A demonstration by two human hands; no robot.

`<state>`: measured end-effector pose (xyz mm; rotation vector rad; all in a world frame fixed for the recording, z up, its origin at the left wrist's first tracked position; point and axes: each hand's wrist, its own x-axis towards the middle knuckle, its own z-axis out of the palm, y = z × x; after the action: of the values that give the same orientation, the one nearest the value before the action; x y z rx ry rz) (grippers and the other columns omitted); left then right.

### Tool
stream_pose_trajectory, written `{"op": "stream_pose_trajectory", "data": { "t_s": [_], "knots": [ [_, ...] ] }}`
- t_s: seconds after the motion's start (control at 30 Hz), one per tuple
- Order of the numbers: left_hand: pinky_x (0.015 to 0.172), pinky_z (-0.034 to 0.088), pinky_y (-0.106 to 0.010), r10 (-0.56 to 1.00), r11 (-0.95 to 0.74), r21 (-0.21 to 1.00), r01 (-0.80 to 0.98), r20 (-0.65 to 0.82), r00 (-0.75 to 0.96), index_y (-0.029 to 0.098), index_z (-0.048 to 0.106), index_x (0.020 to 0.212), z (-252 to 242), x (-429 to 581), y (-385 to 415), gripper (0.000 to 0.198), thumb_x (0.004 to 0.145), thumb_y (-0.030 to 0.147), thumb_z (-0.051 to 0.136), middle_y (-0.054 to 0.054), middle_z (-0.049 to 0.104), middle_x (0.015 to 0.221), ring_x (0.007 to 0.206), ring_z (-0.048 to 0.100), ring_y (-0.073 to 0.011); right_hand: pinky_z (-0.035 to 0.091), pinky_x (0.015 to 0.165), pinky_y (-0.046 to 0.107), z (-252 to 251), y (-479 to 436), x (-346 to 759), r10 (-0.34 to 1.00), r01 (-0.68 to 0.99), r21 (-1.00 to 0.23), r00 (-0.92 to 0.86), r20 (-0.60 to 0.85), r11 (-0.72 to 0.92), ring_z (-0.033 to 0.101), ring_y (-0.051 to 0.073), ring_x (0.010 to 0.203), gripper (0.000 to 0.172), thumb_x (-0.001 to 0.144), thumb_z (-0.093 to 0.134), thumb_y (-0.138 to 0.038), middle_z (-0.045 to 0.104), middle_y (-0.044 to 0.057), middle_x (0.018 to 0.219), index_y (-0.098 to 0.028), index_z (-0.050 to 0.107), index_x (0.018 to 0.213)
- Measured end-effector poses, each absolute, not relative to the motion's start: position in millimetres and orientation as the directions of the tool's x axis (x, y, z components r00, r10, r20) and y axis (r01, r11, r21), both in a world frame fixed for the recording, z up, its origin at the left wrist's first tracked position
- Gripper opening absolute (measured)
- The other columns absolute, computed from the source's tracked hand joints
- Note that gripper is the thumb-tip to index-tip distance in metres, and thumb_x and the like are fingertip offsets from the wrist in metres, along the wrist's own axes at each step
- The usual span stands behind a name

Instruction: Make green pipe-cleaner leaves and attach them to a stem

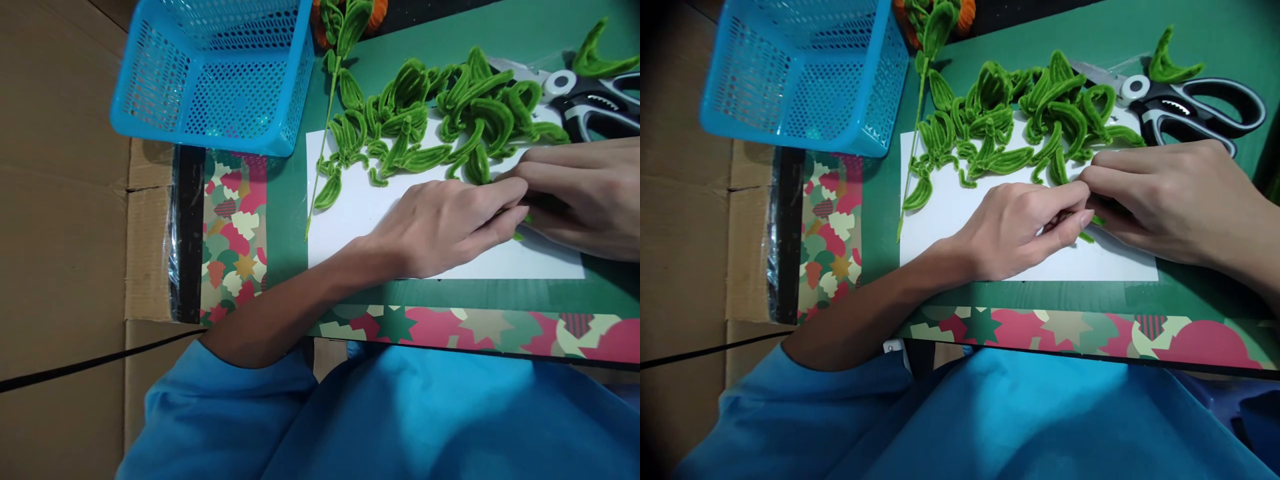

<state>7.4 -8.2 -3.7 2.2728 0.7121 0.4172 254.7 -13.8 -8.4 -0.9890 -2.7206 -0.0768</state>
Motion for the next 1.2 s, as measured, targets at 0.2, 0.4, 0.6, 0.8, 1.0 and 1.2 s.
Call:
{"op": "stream_pose_trajectory", "data": {
  "t_s": [0.2, 0.4, 0.6, 0.8, 1.0, 1.2],
  "knots": [
    [0.069, 0.038, -0.034, 0.601, -0.592, 0.706, 0.388, 0.066, 0.797, 0.02, 0.066, 0.105, -1.7, 7.6, -9.0, 0.036, 0.115, 0.037, 0.037, -0.001, 0.073, 0.087, 0.074, 0.063, -0.0184, 0.028, 0.049, 0.03, -5.2, -14.0, 254.4, 0.627, 0.634, -0.048, -0.746, 0.226, 0.771, 0.058, 0.016, 0.06, 0.019, 0.11, 0.044, -0.033, 0.066, 0.0, 0.081, -0.024, 0.055, 0.096],
    [0.069, 0.038, -0.033, 0.596, -0.597, 0.713, 0.369, 0.086, 0.798, 0.019, 0.066, 0.106, -3.3, 8.1, -8.9, 0.036, 0.115, 0.037, 0.036, -0.002, 0.073, 0.088, 0.075, 0.064, -0.0183, 0.029, 0.05, 0.031, -5.5, -13.3, 253.5, 0.631, 0.637, -0.056, -0.741, 0.229, 0.769, 0.059, 0.016, 0.061, 0.022, 0.11, 0.044, -0.035, 0.065, 0.0, 0.079, -0.024, 0.055, 0.094],
    [0.069, 0.038, -0.034, 0.598, -0.587, 0.719, 0.372, 0.076, 0.798, 0.021, 0.066, 0.105, -2.4, 7.5, -7.8, 0.034, 0.114, 0.036, 0.037, -0.002, 0.073, 0.087, 0.074, 0.065, -0.0203, 0.028, 0.049, 0.03, -6.5, -12.9, 255.3, 0.644, 0.647, -0.063, -0.736, 0.209, 0.76, 0.056, 0.015, 0.058, 0.022, 0.108, 0.045, -0.035, 0.061, -0.001, 0.076, -0.024, 0.054, 0.092],
    [0.068, 0.042, -0.036, 0.601, -0.601, 0.704, 0.379, 0.085, 0.795, 0.025, 0.065, 0.103, -4.6, 7.7, -8.2, 0.032, 0.114, 0.036, 0.037, 0.001, 0.073, 0.087, 0.072, 0.063, -0.021, 0.028, 0.051, 0.031, -6.6, -12.9, 256.2, 0.65, 0.649, -0.083, -0.733, 0.199, 0.756, 0.055, 0.015, 0.059, 0.022, 0.108, 0.045, -0.036, 0.062, -0.001, 0.077, -0.025, 0.055, 0.093],
    [0.067, 0.041, -0.036, 0.599, -0.607, 0.713, 0.35, 0.122, 0.791, 0.023, 0.064, 0.102, -7.4, 8.0, -8.4, 0.032, 0.114, 0.035, 0.038, 0.001, 0.072, 0.085, 0.07, 0.06, -0.0203, 0.027, 0.05, 0.032, -6.1, -12.1, 257.2, 0.645, 0.639, -0.099, -0.744, 0.174, 0.763, 0.055, 0.016, 0.059, 0.024, 0.11, 0.042, -0.038, 0.06, -0.001, 0.077, -0.025, 0.054, 0.094],
    [0.067, 0.039, -0.035, 0.595, -0.607, 0.723, 0.33, 0.138, 0.792, 0.019, 0.065, 0.101, -7.0, 8.1, -8.6, 0.032, 0.114, 0.033, 0.039, 0.0, 0.072, 0.084, 0.068, 0.06, -0.0193, 0.025, 0.051, 0.032, -7.4, -12.8, 256.8, 0.661, 0.647, -0.133, -0.729, 0.179, 0.75, 0.056, 0.016, 0.06, 0.023, 0.109, 0.044, -0.037, 0.058, -0.001, 0.077, -0.025, 0.053, 0.091]
  ]
}}
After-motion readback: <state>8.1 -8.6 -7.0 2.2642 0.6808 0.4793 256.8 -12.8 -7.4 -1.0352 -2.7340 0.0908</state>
